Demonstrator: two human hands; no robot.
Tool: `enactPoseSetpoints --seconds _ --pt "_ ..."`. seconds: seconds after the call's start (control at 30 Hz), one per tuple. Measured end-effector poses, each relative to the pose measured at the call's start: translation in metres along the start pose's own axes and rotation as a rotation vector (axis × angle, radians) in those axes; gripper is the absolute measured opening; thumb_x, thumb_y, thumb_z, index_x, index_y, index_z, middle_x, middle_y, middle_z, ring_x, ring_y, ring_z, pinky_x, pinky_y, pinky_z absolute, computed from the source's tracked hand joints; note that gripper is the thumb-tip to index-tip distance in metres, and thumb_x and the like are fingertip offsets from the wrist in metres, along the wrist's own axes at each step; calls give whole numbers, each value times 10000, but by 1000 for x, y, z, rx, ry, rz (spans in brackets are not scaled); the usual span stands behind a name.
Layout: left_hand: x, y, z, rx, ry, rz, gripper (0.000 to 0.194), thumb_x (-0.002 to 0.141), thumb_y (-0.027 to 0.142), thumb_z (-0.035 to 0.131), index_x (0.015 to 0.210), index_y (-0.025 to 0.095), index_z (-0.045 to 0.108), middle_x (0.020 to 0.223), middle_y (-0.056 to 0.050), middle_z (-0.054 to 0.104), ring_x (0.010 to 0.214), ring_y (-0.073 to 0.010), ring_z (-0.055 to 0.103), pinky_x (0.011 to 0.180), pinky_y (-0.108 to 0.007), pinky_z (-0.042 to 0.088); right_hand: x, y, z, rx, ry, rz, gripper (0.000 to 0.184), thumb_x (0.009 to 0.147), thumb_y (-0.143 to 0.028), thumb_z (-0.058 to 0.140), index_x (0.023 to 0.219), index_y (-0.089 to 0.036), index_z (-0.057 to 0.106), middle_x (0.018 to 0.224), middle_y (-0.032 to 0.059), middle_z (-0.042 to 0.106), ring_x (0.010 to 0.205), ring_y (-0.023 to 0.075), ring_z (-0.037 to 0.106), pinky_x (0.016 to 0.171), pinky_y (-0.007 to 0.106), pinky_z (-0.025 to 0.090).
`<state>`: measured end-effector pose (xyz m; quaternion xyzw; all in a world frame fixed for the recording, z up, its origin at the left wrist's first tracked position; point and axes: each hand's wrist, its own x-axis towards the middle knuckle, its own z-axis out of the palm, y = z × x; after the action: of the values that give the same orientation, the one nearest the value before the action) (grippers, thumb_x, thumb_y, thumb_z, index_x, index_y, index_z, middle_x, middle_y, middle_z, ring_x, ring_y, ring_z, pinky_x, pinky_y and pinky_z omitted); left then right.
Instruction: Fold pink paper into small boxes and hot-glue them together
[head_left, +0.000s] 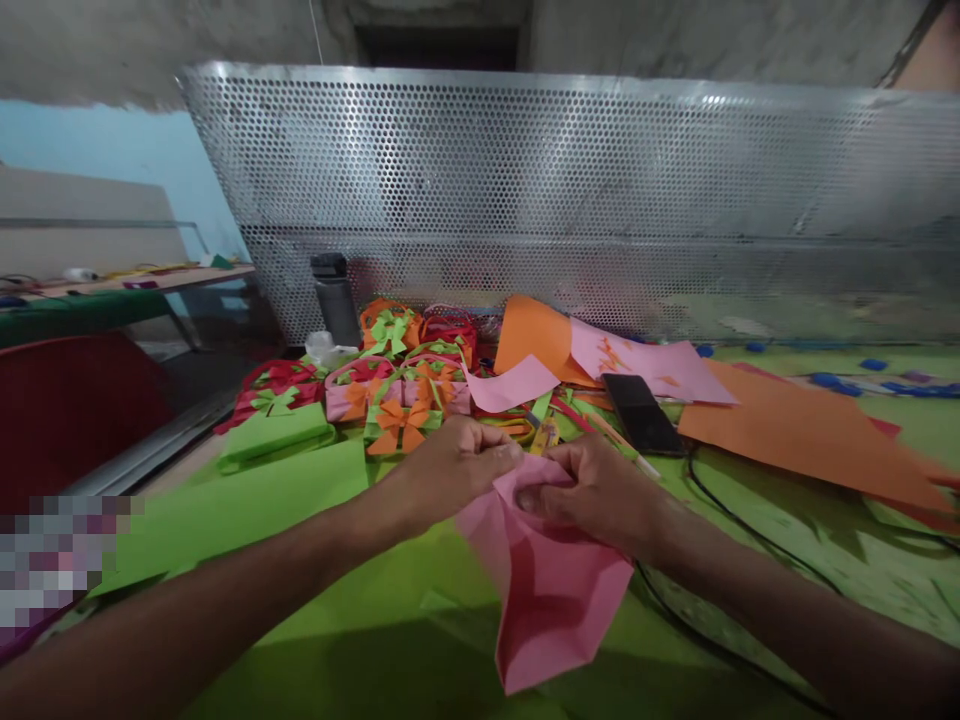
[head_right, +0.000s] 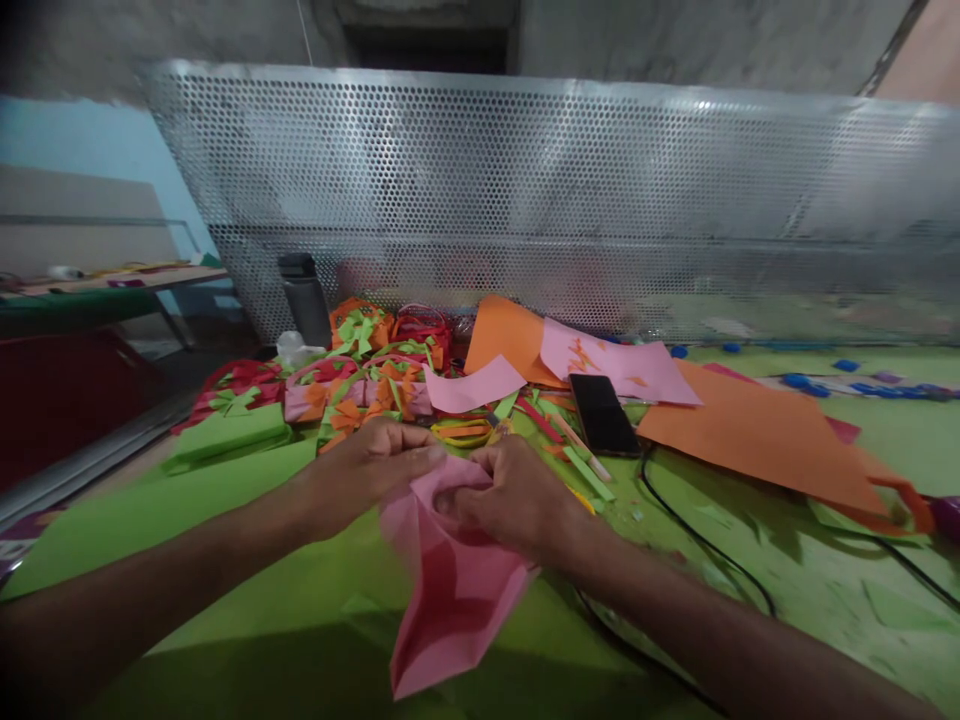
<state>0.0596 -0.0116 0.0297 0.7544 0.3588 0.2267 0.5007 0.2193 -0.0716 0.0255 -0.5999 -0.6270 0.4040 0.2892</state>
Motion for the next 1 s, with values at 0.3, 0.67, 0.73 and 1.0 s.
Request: enactPoseSetpoints --seconds 0.3,0.67,0.73,1.0 --pt "0 -1 0 -131 -82 -57 112 603 185 634 712 162 617 677 -29 639 567 -130 548 484 -194 366 0 5 0 -169 184 -69 189 679 -318 529 586 -162 479 489 -54 380 438 62 322 366 180 215" --pt "-4 0 9 -327 -71 -48 223 628 138 630 849 143 602 709 -10 652 659 -131 585 592 -210 433 -2 14 6 -107 365 -200 253 719 -340 521 559 -173 418 500 -55 384 469 72 320 411 200 241" --pt "-3 -2 10 -320 -63 -44 176 645 147 618 820 131 601 676 -7 645 623 -122 575 559 -200 419 -1 16 7 -121 394 -250 284 719 -334 530 536 -180 377 490 -59 359 469 71 307 417 204 233" --pt "-6 -2 12 -242 -11 -6 53 657 125 564 704 133 588 584 36 595 488 -58 481 444 -144 319 -2 19 13 -146 409 -311 263 746 -300 524 547 -182 400 493 -59 377 474 78 336 441 214 250"
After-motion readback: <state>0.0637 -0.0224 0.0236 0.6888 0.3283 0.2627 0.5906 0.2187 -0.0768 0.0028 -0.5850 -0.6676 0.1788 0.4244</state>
